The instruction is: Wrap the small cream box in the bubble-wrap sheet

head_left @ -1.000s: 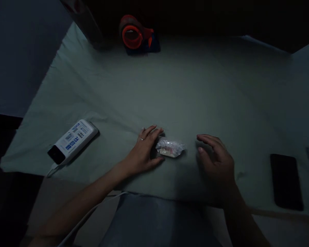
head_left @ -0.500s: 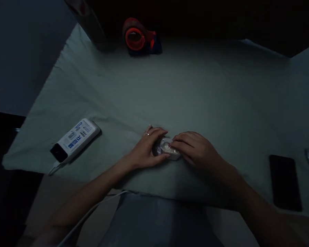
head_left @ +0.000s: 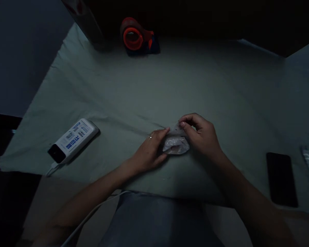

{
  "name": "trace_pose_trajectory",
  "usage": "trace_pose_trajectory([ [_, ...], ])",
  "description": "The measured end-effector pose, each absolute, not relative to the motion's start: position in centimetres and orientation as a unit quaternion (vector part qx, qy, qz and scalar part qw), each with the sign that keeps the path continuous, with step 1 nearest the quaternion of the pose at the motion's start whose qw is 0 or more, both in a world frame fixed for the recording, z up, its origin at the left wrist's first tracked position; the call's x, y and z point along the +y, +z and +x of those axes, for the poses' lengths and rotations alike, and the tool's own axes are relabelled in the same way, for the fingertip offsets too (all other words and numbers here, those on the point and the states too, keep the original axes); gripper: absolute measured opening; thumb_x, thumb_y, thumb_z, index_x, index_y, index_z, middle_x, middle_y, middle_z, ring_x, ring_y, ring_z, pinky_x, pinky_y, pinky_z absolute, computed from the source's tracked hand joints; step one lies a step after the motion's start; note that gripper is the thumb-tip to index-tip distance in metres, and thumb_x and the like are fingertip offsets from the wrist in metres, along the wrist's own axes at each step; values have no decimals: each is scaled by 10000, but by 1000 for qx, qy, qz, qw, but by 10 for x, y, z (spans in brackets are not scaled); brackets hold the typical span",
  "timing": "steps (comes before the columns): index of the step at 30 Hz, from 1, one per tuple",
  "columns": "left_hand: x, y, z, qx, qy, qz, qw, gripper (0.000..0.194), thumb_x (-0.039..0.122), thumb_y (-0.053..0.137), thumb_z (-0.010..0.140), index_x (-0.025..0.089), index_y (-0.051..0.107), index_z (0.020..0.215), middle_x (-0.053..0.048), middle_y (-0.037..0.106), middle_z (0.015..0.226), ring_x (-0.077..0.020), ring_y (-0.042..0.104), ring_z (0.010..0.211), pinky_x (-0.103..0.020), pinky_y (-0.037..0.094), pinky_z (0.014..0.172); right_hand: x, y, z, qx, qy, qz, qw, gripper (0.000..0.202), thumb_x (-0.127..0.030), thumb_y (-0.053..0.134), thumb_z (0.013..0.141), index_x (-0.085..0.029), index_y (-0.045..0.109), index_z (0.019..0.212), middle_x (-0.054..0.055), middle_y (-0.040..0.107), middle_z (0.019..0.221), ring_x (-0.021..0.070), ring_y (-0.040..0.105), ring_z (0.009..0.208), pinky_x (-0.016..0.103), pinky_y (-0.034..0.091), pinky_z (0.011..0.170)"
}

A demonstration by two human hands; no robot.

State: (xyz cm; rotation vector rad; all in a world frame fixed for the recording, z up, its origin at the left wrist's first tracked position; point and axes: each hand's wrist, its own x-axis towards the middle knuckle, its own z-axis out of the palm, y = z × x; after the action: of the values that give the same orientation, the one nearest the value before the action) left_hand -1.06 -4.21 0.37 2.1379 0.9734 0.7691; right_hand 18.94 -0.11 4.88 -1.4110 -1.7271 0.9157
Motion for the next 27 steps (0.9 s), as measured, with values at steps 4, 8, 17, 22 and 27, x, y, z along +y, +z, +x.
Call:
trace_pose_trajectory([
  [4, -44, 12, -14, 401, 296, 798, 339, 864, 384, 669, 758, 179, 182, 1442, -187, 312, 1435, -322, 311, 1342, -525, 328, 1090, -3, 52, 196, -678, 295, -559, 376, 189, -247, 504, 878, -214, 595, 1040, 63, 637, 1029, 189, 603, 961, 362, 479, 847],
  [8, -40, 21, -11, 466, 353, 758, 291, 528, 339, 613, 820, 182, 409, 1282, -144, 496, 1245, -261, 476, 1179, -451, 435, 987, -22, 49, 195, -712, 228, -568, 343, 180, -270, 549, 851, -209, 600, 1013, 73, 607, 967, 187, 587, 842, 356, 494, 774],
  [17, -34, 21, -10, 536, 342, 723, 269, 370, 138, 494, 786, 174, 504, 1154, -8, 589, 841, -110, 550, 694, -240, 472, 678, -51, 35, 193, -651, 280, -636, 306, 336, -153, 498, 769, -197, 603, 1085, -3, 596, 745, 113, 520, 545, 244, 451, 520],
  [22, -67, 17, -35, 551, 242, 748, 279, 491, 155, 438, 776, 158, 430, 1267, 8, 565, 734, -115, 525, 573, -250, 475, 599, -80, 32, 212, -653, 281, -667, 222, 405, -171, 459, 765, -160, 568, 1155, -4, 609, 676, 131, 540, 494, 262, 467, 498],
  [27, -84, 15, -43, 544, 209, 767, 268, 647, 220, 481, 804, 150, 263, 1409, -117, 605, 1068, -208, 613, 863, -367, 533, 774, -91, 30, 214, -690, 247, -661, 159, 440, -216, 489, 787, -159, 532, 1221, 38, 656, 755, 184, 618, 603, 320, 522, 581],
])
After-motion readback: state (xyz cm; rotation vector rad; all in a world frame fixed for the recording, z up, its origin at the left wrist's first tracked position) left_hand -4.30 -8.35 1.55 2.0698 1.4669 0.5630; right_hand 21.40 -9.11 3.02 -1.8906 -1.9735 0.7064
